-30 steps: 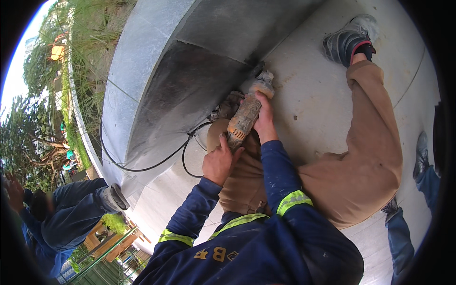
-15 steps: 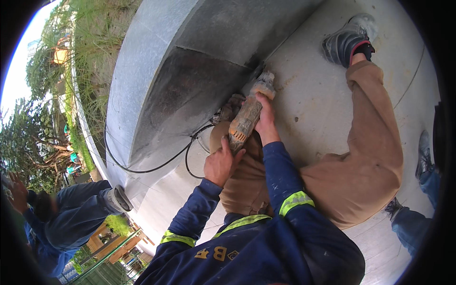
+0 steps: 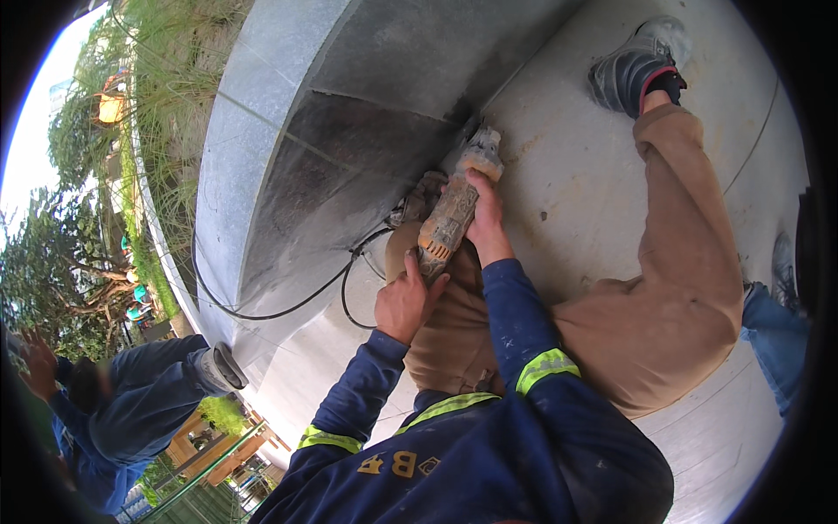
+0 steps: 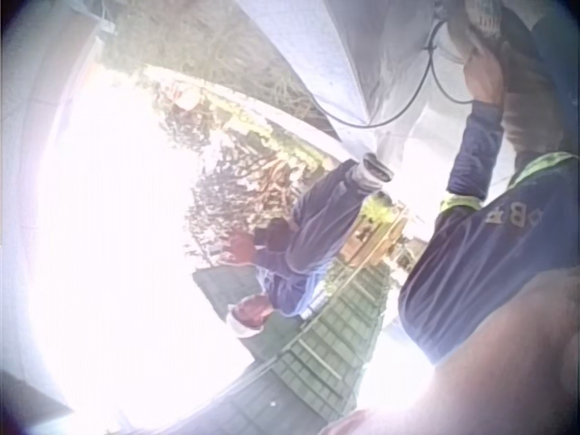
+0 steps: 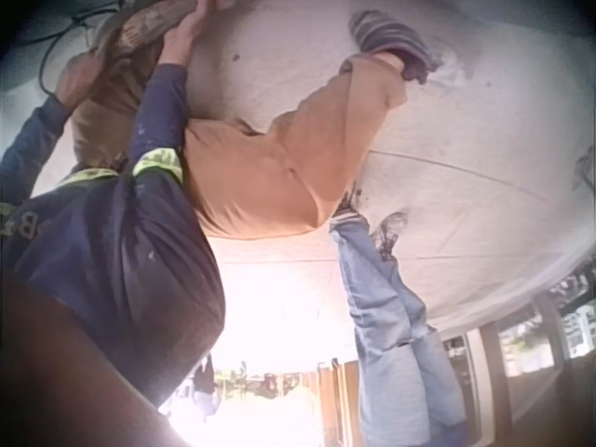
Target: The person uses an angle grinder to smooth a concrete surface, moving the tool along the edge of a planter. The person kneels on the ground while operating the tool.
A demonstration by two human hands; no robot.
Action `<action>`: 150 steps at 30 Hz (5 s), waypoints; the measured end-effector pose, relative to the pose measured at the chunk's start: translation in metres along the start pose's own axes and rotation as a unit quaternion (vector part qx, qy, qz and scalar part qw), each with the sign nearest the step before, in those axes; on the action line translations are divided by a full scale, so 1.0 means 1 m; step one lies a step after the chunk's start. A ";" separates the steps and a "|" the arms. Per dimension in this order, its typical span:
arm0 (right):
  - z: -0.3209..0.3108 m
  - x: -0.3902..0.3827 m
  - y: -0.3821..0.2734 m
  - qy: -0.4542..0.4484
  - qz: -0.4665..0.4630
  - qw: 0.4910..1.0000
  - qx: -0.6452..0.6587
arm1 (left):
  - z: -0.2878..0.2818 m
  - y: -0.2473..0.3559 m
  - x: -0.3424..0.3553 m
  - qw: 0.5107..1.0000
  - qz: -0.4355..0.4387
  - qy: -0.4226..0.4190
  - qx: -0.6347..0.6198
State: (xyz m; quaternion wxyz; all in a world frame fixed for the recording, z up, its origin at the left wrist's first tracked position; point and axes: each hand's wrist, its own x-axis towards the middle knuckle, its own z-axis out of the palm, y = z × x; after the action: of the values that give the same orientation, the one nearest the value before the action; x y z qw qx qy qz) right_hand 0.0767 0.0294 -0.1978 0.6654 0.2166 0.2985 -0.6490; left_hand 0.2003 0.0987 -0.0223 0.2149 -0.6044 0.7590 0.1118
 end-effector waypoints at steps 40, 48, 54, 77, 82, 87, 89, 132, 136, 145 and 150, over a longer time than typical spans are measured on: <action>0.027 -0.017 -0.027 0.049 -0.015 0.999 -0.018 | -0.021 0.015 0.009 0.997 -0.045 -0.063 -0.001; 0.033 -0.026 -0.024 0.096 0.005 0.995 0.006 | -0.030 0.013 0.005 0.995 -0.056 -0.081 0.027; 0.046 -0.034 -0.019 0.075 -0.054 0.995 -0.035 | -0.025 0.002 -0.005 0.998 -0.046 -0.039 -0.012; 0.057 -0.044 -0.026 0.084 -0.051 0.994 -0.038 | -0.038 0.005 -0.012 0.998 -0.032 -0.036 -0.045; 0.049 -0.035 -0.026 0.092 -0.030 0.995 -0.008 | -0.046 0.011 -0.001 0.997 -0.041 -0.062 -0.013; 0.039 -0.020 -0.018 0.102 -0.015 0.995 -0.005 | -0.026 -0.004 0.011 0.998 -0.017 -0.053 -0.006; 0.040 -0.018 -0.019 0.111 -0.009 0.994 -0.014 | -0.026 -0.004 0.014 0.998 -0.016 -0.053 0.008; 0.027 -0.009 -0.010 0.037 0.019 0.999 0.035 | -0.036 0.018 0.000 0.995 -0.046 -0.054 0.070; 0.032 -0.010 -0.014 0.044 0.000 0.998 0.047 | -0.037 0.014 0.005 0.998 -0.023 -0.031 0.051; 0.032 -0.010 -0.020 0.067 0.007 0.997 0.035 | -0.033 0.020 0.007 0.997 -0.028 -0.028 0.065; 0.031 -0.009 -0.036 0.075 0.047 0.995 0.054 | -0.033 0.024 0.015 0.997 -0.029 -0.052 0.057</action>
State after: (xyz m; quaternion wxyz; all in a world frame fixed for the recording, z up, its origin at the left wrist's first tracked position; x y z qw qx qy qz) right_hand 0.0445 0.0123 -0.1656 0.6581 0.3137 0.3017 -0.6144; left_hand 0.1682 0.0777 -0.0022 0.2908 -0.6063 0.7342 0.0934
